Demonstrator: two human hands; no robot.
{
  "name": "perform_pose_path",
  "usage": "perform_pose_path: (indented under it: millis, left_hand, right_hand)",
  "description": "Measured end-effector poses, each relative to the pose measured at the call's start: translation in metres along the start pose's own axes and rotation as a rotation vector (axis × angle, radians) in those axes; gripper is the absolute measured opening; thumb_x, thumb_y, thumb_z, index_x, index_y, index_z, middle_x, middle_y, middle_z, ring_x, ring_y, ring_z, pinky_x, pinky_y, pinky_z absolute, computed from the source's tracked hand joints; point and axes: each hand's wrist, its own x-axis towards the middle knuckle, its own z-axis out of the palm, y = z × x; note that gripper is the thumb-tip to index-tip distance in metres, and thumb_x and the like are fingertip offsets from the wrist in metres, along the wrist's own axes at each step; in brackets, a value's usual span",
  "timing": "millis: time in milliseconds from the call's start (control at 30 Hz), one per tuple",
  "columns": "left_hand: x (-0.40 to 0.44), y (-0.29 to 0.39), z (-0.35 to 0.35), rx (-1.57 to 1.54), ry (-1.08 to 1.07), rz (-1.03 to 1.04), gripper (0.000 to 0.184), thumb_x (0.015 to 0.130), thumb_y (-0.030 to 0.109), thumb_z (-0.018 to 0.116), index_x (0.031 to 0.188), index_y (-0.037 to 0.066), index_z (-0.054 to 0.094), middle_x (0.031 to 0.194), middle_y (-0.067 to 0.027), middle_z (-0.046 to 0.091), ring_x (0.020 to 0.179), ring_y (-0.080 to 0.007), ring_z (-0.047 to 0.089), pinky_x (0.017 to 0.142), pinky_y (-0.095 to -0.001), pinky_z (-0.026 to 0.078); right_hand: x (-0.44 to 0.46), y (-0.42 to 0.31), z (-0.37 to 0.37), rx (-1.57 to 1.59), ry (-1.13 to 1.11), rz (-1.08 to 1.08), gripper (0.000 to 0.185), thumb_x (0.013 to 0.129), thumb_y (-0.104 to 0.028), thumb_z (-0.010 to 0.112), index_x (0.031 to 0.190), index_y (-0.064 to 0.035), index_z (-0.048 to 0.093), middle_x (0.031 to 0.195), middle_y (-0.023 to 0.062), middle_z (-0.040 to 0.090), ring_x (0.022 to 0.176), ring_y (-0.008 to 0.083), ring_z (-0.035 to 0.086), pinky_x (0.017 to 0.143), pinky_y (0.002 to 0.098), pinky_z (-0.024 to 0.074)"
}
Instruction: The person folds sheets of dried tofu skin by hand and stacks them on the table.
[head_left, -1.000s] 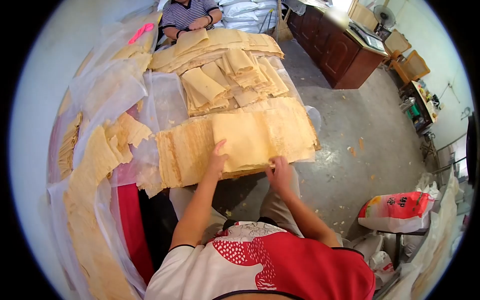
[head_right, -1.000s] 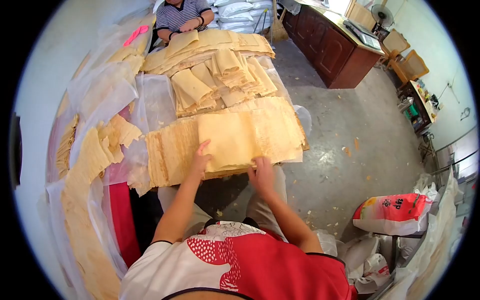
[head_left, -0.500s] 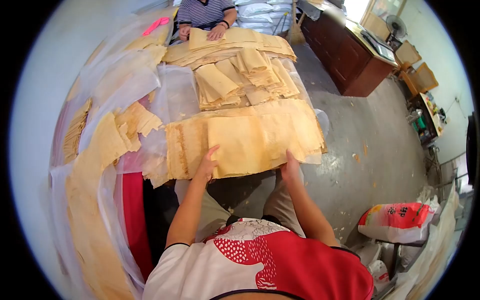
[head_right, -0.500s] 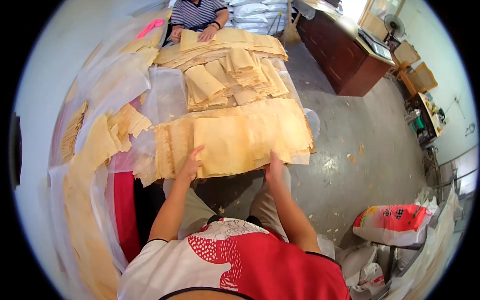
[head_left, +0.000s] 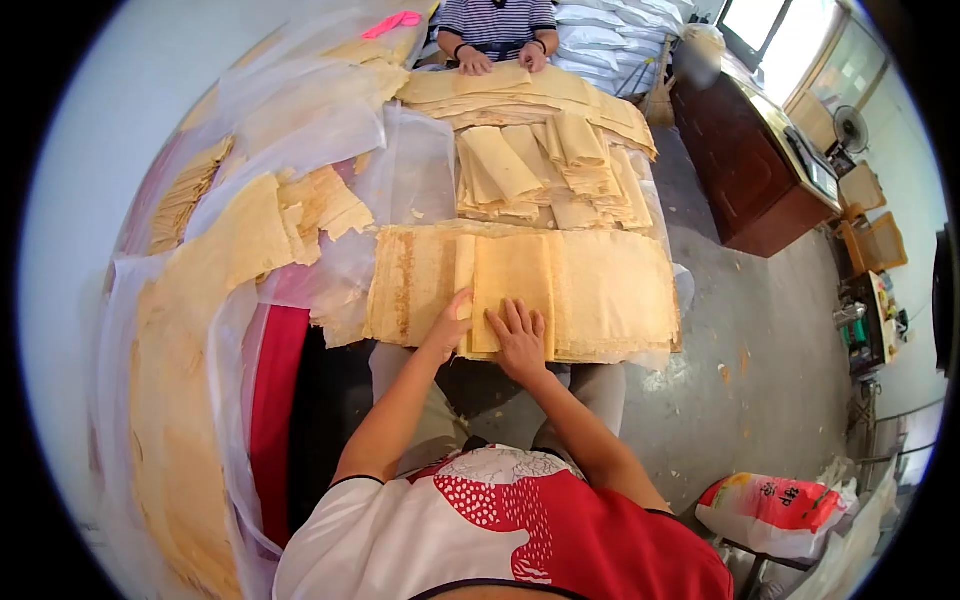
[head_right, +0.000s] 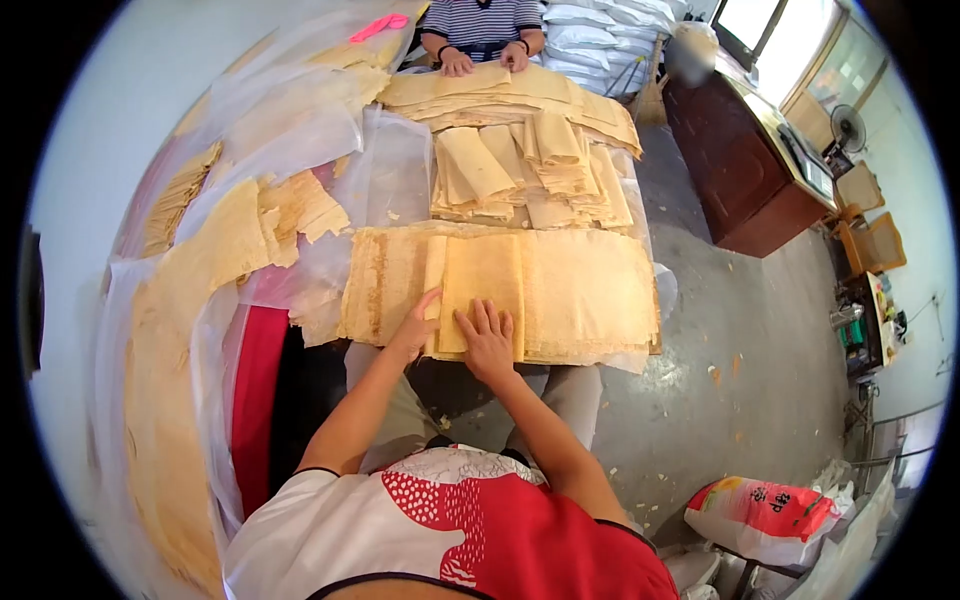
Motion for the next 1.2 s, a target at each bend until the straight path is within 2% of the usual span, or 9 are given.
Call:
perform_pose_path:
  millis: [133,533,600,633,733,800,833,1067,1200]
  left_hand:
    - [0.005,-0.007,0.006,0.182,0.115,0.208,0.056,0.086,0.005,0.058,0.141,0.008,0.046,0.137,-0.0157,0.051,0.12,-0.0234,0.054,0.097,-0.0329,0.046]
    - [-0.058,0.0,0.041,0.419,0.36,0.018,0.046,0.089,0.017,0.061,0.132,0.001,0.053,0.122,-0.0202,0.061,0.109,-0.0291,0.061,0.09,-0.0363,0.048]
    - [-0.067,-0.002,0.048,0.54,0.328,0.087,0.052,0.089,0.019,0.063,0.136,0.002,0.049,0.116,-0.0197,0.063,0.107,-0.0287,0.062,0.09,-0.0368,0.048]
    - [-0.071,0.013,0.054,0.487,0.239,0.159,0.053,0.09,0.019,0.063,0.138,0.002,0.047,0.113,-0.019,0.063,0.104,-0.0291,0.062,0.09,-0.0374,0.048]
    - [-0.062,0.039,0.06,0.511,0.148,0.283,0.056,0.087,0.016,0.065,0.139,0.004,0.046,0.114,-0.0163,0.061,0.106,-0.0307,0.059,0.093,-0.0387,0.048]
    - [-0.037,0.045,0.055,1.079,0.162,0.819,0.053,0.083,0.013,0.066,0.134,0.006,0.051,0.127,-0.0145,0.055,0.118,-0.0324,0.052,0.095,-0.0388,0.046]
    - [-0.024,0.046,0.052,1.157,0.108,0.806,0.05,0.081,0.014,0.067,0.128,0.007,0.055,0.138,-0.0127,0.048,0.131,-0.0322,0.041,0.103,-0.0413,0.041]
    - [0.039,0.03,0.038,1.439,0.152,0.821,0.052,0.087,0.034,0.061,0.135,0.015,0.053,0.146,-0.0116,0.041,0.14,-0.0304,0.028,0.113,-0.0572,0.019]
    - [0.046,0.0,0.032,1.518,0.144,0.675,0.059,0.088,0.044,0.058,0.142,0.022,0.046,0.151,-0.0107,0.034,0.143,-0.031,0.023,0.111,-0.064,0.013]
  right_hand:
    - [-0.002,0.005,0.001,-0.088,-0.053,-0.03,0.069,0.076,-0.018,0.065,0.142,-0.023,0.045,0.152,0.0153,0.034,0.143,0.0348,0.027,0.114,0.0557,0.0153]
    - [-0.035,-0.004,-0.028,0.179,-0.126,-0.219,0.063,0.082,-0.033,0.065,0.139,-0.0131,0.048,0.147,0.0156,0.041,0.139,0.031,0.034,0.113,0.0462,0.0243]
    - [-0.042,0.017,-0.006,0.38,-0.091,-0.079,0.058,0.084,-0.022,0.066,0.137,-0.0083,0.047,0.142,0.0151,0.047,0.13,0.033,0.044,0.107,0.045,0.0346]
    - [-0.037,0.017,-0.005,0.544,0.176,-0.034,0.036,0.087,-0.014,0.063,0.12,-0.0012,0.059,0.12,0.0163,0.063,0.108,0.0361,0.06,0.089,0.0413,0.0472]
    - [-0.006,0.03,-0.01,0.8,0.16,0.457,0.027,0.088,-0.019,0.062,0.098,0.0063,0.066,0.093,0.022,0.069,0.087,0.0402,0.066,0.074,0.0418,0.051]
    - [0.012,0.053,-0.003,0.838,0.108,0.641,0.032,0.089,-0.023,0.063,0.092,0.0088,0.066,0.085,0.0248,0.068,0.082,0.0408,0.066,0.07,0.0419,0.051]
    - [0.019,0.062,0.001,0.874,0.043,0.825,0.039,0.089,-0.027,0.063,0.086,0.0113,0.065,0.078,0.0275,0.066,0.076,0.0414,0.067,0.067,0.0419,0.0511]
    - [0.027,0.092,0.035,0.7,0.012,0.82,0.045,0.086,-0.031,0.065,0.085,0.0142,0.064,0.078,0.0297,0.065,0.076,0.0368,0.069,0.067,0.0439,0.0507]
    - [0.026,0.075,-0.003,0.705,-0.026,0.807,0.042,0.084,-0.025,0.066,0.106,0.0095,0.06,0.087,0.025,0.066,0.084,0.0402,0.066,0.07,0.0473,0.0504]
